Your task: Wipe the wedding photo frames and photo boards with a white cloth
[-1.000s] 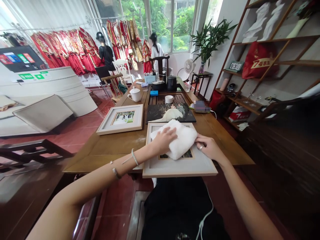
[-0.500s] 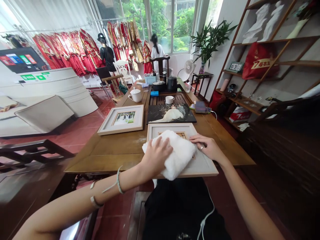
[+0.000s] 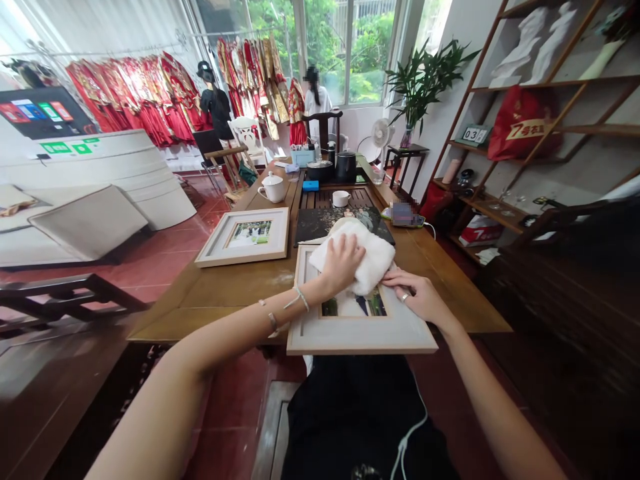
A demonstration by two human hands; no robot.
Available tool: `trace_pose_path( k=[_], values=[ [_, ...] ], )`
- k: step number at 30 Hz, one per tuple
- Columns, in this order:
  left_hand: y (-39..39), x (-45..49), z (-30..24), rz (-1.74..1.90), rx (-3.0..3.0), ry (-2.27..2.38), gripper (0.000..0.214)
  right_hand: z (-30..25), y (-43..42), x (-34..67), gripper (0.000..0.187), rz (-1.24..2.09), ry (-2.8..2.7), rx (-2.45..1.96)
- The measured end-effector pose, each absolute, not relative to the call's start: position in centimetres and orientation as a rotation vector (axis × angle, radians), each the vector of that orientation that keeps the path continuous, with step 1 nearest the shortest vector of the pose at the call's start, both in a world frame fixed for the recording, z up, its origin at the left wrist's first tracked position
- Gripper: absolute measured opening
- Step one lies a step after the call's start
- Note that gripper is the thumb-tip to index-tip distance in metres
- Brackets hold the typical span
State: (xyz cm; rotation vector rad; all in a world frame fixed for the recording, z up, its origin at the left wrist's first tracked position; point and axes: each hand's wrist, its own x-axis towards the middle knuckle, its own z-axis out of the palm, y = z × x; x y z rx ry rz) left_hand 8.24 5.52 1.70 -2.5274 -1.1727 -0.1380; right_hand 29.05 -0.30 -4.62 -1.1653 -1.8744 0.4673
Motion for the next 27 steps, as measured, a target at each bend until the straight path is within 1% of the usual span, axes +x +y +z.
trace_pose_path(
  k=[6, 10, 14, 18, 23, 25, 27],
  values=[
    [6.7, 8.6, 2.1, -0.068, -2.719, -1.107, 0.055, -4.5, -0.4, 29.0, 0.031, 0.454, -1.881, -1.176],
    [5.2, 6.9, 2.8, 0.04, -2.837, -1.144, 0.065, -4.3, -0.4, 28.9, 0.029, 0.447, -1.875, -1.188],
    [3.6, 4.5, 3.4, 0.055, -2.984, -1.115, 0.071, -4.3, -0.4, 28.8, 0.03, 0.463, -1.873, -1.199],
    [2.1, 3.1, 3.6, -0.015, -3.196, -1.014, 0.065, -4.3, -0.4, 28.9, 0.027, 0.499, -1.856, -1.157],
    [-1.0, 3.6, 3.2, -0.179, -3.411, -0.731, 0.057, -3.8, -0.4, 29.0, 0.013, 0.61, -1.865, -1.104],
    [-2.3, 3.9, 3.7, -0.144, -3.452, -0.675, 0.057, -3.7, -0.4, 29.0, 0.012, 0.625, -1.84, -1.114],
    [-3.5, 3.8, 4.9, -0.054, -3.482, -0.66, 0.058, -3.8, -0.4, 28.9, 0.017, 0.61, -1.824, -1.121]
  ],
)
